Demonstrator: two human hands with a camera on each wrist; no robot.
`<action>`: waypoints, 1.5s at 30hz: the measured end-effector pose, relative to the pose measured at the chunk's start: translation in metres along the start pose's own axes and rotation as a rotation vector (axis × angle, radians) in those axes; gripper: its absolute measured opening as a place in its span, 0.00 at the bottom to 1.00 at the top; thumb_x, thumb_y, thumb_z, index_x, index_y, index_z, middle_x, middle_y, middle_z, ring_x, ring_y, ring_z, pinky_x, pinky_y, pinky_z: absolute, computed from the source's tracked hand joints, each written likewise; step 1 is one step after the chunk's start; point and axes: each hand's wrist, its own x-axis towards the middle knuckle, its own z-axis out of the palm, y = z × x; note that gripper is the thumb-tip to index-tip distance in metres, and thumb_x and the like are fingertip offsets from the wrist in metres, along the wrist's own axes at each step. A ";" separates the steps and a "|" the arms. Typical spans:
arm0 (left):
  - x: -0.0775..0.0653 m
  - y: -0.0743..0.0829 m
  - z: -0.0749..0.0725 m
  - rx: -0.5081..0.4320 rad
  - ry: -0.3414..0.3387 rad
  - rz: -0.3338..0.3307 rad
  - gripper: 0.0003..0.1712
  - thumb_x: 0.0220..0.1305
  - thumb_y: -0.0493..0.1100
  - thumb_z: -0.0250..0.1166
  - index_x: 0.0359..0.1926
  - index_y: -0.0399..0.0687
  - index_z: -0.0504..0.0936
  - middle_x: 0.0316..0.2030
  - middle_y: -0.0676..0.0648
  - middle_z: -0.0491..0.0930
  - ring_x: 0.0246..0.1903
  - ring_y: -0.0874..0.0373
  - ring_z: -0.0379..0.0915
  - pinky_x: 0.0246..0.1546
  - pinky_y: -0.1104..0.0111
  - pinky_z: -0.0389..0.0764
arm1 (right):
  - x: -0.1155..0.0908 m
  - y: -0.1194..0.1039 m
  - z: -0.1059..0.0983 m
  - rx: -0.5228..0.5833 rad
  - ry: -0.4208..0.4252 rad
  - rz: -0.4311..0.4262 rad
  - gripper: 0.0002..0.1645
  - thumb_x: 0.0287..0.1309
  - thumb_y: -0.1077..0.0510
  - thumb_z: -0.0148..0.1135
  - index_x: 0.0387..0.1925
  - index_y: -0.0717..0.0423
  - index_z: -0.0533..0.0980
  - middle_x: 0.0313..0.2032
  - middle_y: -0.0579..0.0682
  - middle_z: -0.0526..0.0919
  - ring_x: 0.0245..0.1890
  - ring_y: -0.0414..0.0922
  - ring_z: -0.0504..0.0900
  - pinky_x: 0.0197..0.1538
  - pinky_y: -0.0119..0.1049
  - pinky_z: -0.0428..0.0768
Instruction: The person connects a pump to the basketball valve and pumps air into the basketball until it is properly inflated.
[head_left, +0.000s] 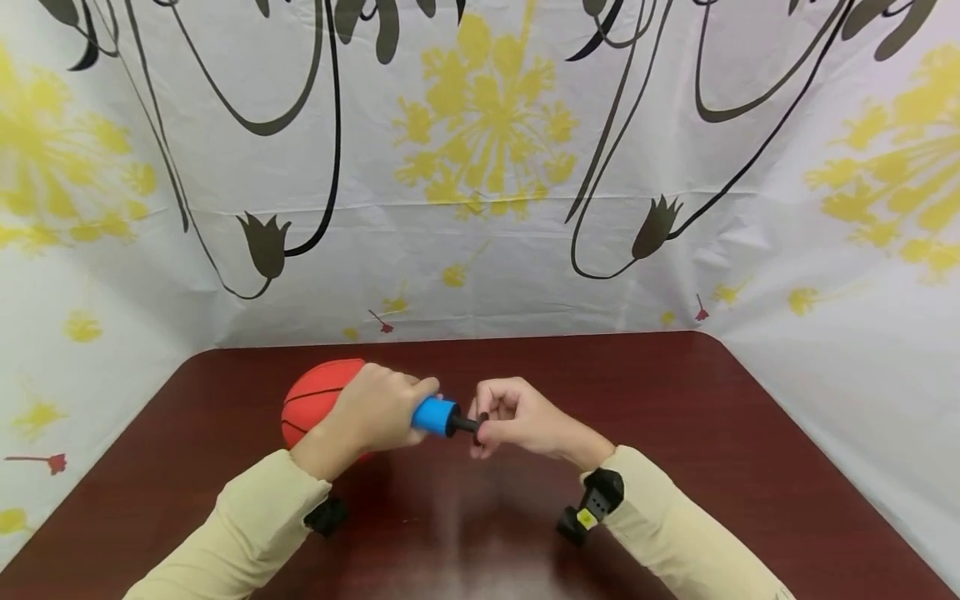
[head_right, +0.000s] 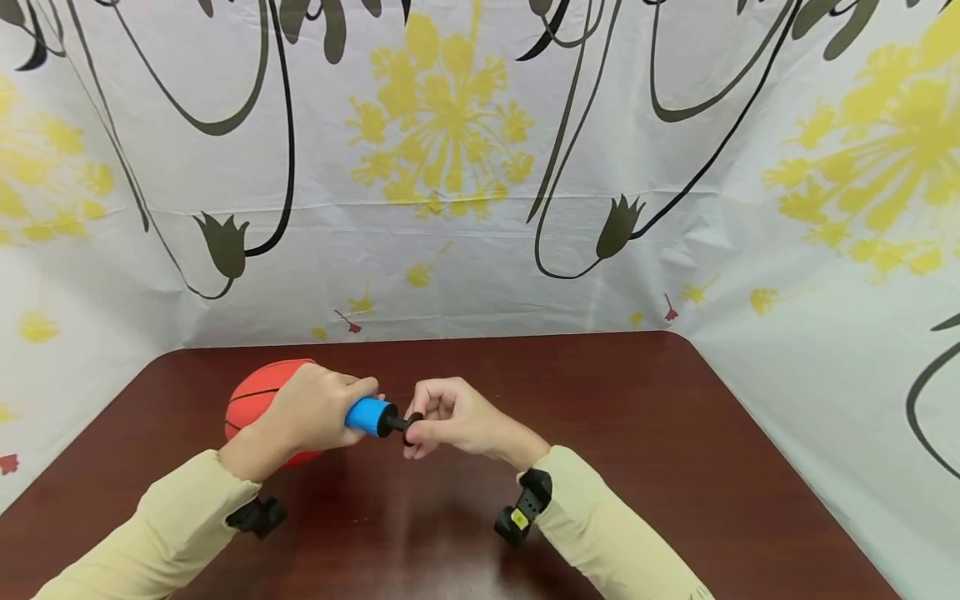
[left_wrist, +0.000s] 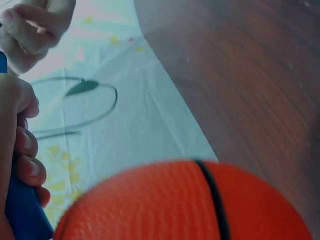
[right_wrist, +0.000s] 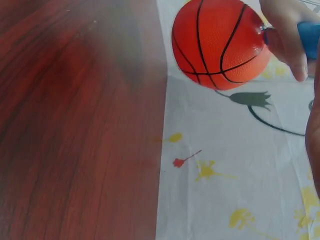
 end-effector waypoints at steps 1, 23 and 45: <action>-0.001 0.000 0.001 -0.009 0.004 0.003 0.20 0.34 0.50 0.70 0.26 0.48 0.71 0.14 0.54 0.73 0.10 0.62 0.65 0.13 0.71 0.68 | 0.001 0.000 0.001 0.001 0.005 0.009 0.18 0.53 0.59 0.59 0.25 0.70 0.63 0.29 0.49 0.80 0.28 0.41 0.82 0.30 0.42 0.79; -0.003 0.001 0.004 -0.038 -0.076 0.009 0.18 0.37 0.50 0.69 0.25 0.49 0.70 0.13 0.55 0.71 0.10 0.63 0.63 0.13 0.73 0.66 | -0.001 0.004 -0.002 -0.010 -0.051 0.025 0.15 0.52 0.61 0.59 0.25 0.69 0.64 0.29 0.49 0.79 0.28 0.40 0.81 0.30 0.41 0.78; -0.003 0.000 0.001 -0.005 -0.037 -0.006 0.19 0.34 0.50 0.70 0.26 0.48 0.71 0.14 0.54 0.73 0.10 0.63 0.65 0.14 0.72 0.67 | 0.006 0.004 -0.008 -0.001 -0.101 0.031 0.18 0.53 0.56 0.58 0.25 0.67 0.64 0.28 0.47 0.79 0.28 0.41 0.81 0.30 0.41 0.79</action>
